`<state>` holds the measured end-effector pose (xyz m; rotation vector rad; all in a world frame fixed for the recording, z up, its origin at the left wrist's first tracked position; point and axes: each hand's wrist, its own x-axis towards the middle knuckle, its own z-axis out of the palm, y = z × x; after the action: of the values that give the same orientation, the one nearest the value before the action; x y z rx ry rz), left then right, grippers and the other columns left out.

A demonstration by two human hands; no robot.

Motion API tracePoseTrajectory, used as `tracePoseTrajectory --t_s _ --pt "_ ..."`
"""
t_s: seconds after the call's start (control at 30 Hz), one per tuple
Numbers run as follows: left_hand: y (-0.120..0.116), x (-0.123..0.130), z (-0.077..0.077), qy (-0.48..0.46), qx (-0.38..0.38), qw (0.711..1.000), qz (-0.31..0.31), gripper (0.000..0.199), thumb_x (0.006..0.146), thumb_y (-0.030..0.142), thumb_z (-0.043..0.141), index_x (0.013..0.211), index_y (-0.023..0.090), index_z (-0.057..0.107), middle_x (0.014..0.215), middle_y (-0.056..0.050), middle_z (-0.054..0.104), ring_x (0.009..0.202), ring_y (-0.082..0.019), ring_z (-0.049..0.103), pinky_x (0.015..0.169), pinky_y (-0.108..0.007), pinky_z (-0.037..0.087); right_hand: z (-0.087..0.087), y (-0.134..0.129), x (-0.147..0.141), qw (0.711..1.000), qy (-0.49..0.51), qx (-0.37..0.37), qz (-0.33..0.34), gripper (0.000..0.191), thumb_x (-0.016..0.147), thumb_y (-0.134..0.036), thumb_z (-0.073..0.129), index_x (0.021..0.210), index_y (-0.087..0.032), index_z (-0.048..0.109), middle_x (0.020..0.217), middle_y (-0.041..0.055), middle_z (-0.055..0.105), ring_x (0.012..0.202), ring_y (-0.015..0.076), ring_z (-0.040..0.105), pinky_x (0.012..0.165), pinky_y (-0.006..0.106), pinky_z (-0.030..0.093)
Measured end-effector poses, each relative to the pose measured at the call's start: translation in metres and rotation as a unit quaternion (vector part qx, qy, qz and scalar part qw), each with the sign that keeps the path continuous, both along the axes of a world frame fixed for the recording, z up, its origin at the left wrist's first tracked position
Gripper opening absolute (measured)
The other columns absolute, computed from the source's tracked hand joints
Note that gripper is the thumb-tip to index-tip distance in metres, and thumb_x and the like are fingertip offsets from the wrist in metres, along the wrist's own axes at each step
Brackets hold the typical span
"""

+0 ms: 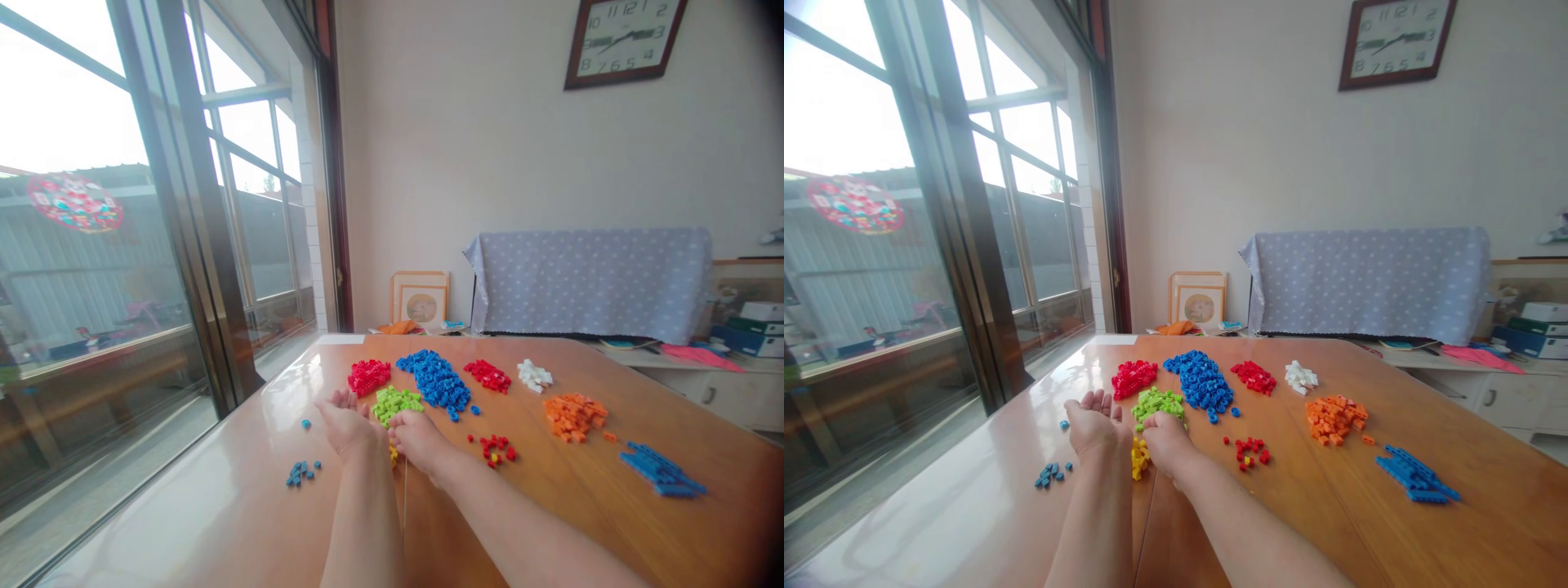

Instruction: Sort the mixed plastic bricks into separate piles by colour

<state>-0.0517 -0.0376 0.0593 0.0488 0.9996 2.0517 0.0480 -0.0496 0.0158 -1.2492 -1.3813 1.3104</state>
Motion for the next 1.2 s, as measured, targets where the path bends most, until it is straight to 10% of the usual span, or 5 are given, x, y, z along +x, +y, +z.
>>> tracePoseTrajectory --t_s 0.47,0.63,0.87,1.2 --pt "0.009 0.076 -0.032 0.183 0.014 0.953 -0.240 0.044 0.083 0.055 0.047 0.101 0.018 0.061 0.101 -0.011 0.069 0.088 -0.021 0.066 0.065 -0.030 0.043 -0.009 -0.027 0.093 0.987 -0.092 0.088 -0.102 0.021 0.076 -0.026 0.056 0.093 -0.019 0.067 0.081 0.0013 0.066 0.071 0.0139 0.056 0.063 0.024 0.041" --pt "0.012 0.099 -0.057 0.399 0.000 0.855 -0.332 0.030 0.082 0.043 0.050 0.088 0.017 0.063 0.089 -0.009 0.069 0.080 -0.021 0.064 0.068 -0.031 0.043 -0.009 -0.030 0.149 0.985 -0.093 0.062 -0.128 0.022 0.077 -0.025 0.052 0.095 -0.019 0.064 0.074 0.0000 0.063 0.063 0.0119 0.055 0.056 0.021 0.040" --pt "0.019 0.105 -0.079 0.723 -0.032 0.626 -0.289 0.018 0.082 0.018 0.047 0.089 0.023 0.063 0.093 -0.006 0.068 0.086 -0.020 0.061 0.073 -0.027 0.039 -0.014 -0.021 0.225 0.954 -0.221 0.052 -0.197 0.015 0.072 -0.017 0.053 0.083 -0.016 0.063 0.066 -0.0013 0.058 0.060 0.0116 0.053 0.055 0.021 0.038" --pt "0.008 0.109 -0.070 0.746 -0.016 0.596 -0.297 0.012 0.075 0.015 0.057 0.074 0.023 0.066 0.097 -0.007 0.065 0.088 -0.023 0.058 0.075 -0.028 0.039 -0.027 -0.003 0.226 0.924 -0.356 0.049 -0.134 0.017 0.071 -0.019 0.062 0.086 -0.017 0.070 0.077 0.0015 0.067 0.068 0.0124 0.056 0.057 0.019 0.035"
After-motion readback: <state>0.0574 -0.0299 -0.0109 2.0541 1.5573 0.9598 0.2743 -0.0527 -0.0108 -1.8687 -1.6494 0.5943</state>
